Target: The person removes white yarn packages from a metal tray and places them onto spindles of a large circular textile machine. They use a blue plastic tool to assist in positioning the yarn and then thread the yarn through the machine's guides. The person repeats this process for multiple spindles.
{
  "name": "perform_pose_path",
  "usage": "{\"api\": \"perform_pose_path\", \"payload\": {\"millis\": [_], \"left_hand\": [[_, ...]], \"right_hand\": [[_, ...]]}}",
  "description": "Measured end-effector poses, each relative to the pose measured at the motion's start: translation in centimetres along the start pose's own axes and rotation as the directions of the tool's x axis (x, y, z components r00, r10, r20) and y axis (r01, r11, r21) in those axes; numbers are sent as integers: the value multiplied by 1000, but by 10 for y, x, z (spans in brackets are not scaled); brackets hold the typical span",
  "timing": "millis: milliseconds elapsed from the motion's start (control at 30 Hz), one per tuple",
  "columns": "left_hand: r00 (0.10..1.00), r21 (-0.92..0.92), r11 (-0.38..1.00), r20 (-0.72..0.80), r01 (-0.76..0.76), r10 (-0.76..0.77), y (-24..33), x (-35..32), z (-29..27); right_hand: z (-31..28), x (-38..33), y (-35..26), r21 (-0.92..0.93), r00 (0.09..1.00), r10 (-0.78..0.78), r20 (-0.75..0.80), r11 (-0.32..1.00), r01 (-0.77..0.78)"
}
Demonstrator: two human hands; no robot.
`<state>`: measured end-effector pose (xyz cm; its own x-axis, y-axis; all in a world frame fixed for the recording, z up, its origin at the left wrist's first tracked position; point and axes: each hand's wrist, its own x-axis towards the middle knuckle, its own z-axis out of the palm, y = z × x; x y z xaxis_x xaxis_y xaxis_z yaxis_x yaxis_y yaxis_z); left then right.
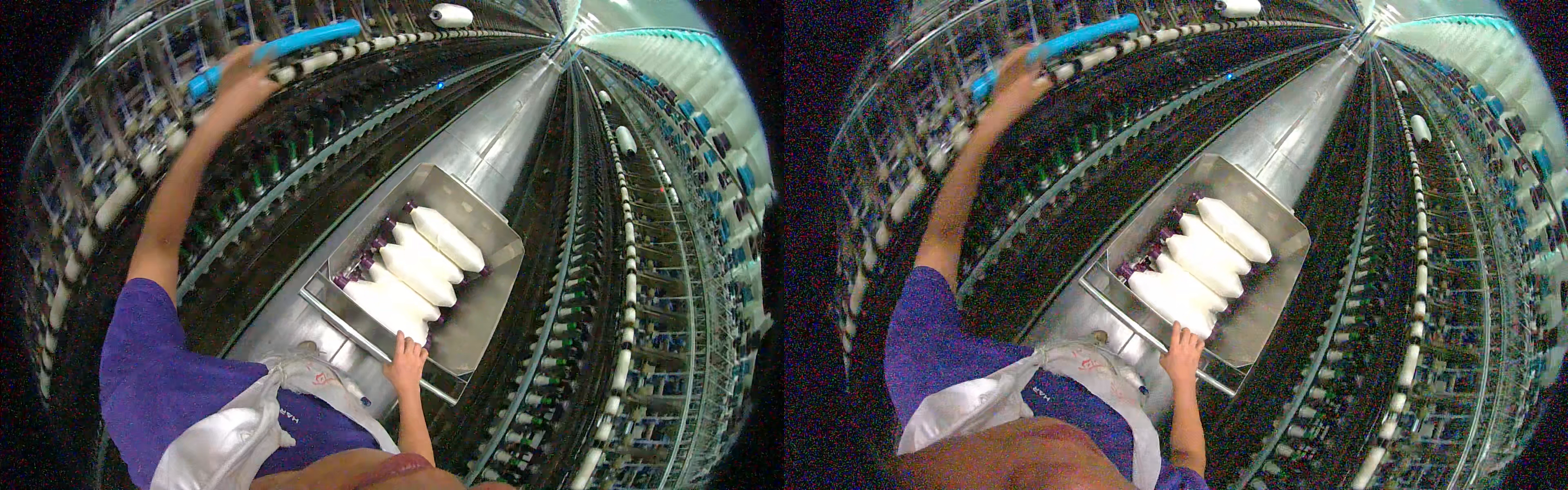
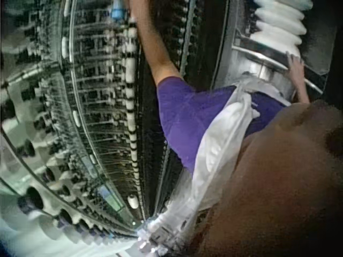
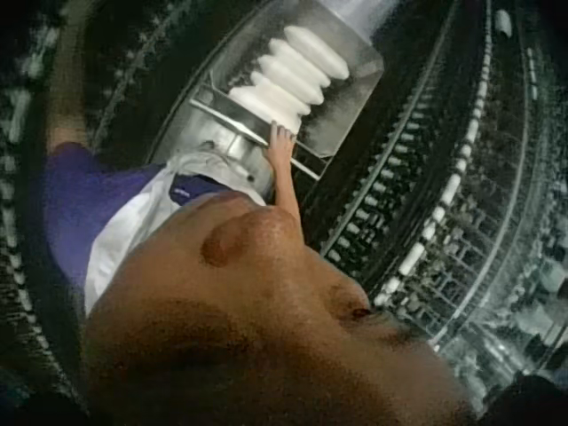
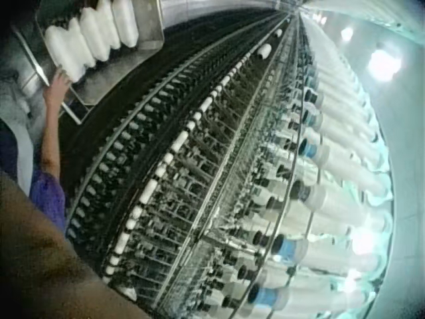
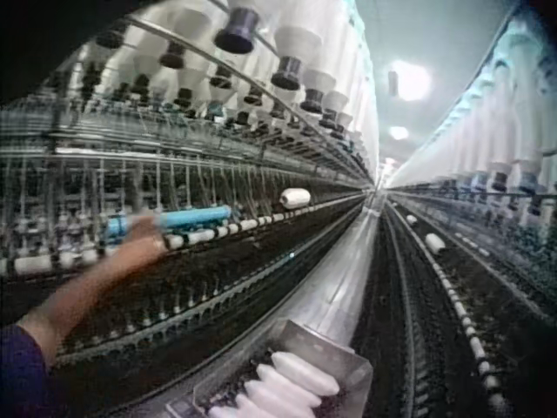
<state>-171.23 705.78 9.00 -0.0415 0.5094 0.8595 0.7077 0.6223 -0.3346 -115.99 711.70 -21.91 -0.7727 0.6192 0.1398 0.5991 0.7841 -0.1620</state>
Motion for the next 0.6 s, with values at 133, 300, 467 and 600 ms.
{"api": "perform_pose_path", "payload": {"millis": [133,300,467,600], "left_hand": [[832,101,992,542,81,-123,-64,7,30],[814,218,951,495,221,-303,-34,21,16],[870,-179,980,492,86,13,90,21,60],[774,-561,827,542,43,327,215,28,150]], "right_hand": [[0,49,45,22,999,1,-38,1000,0],[13,129,103,-30,1000,-8,-15,1000,8],[25,212,149,-32,999,-46,-18,998,45],[28,270,166,-21,999,-42,9,999,42]]}}
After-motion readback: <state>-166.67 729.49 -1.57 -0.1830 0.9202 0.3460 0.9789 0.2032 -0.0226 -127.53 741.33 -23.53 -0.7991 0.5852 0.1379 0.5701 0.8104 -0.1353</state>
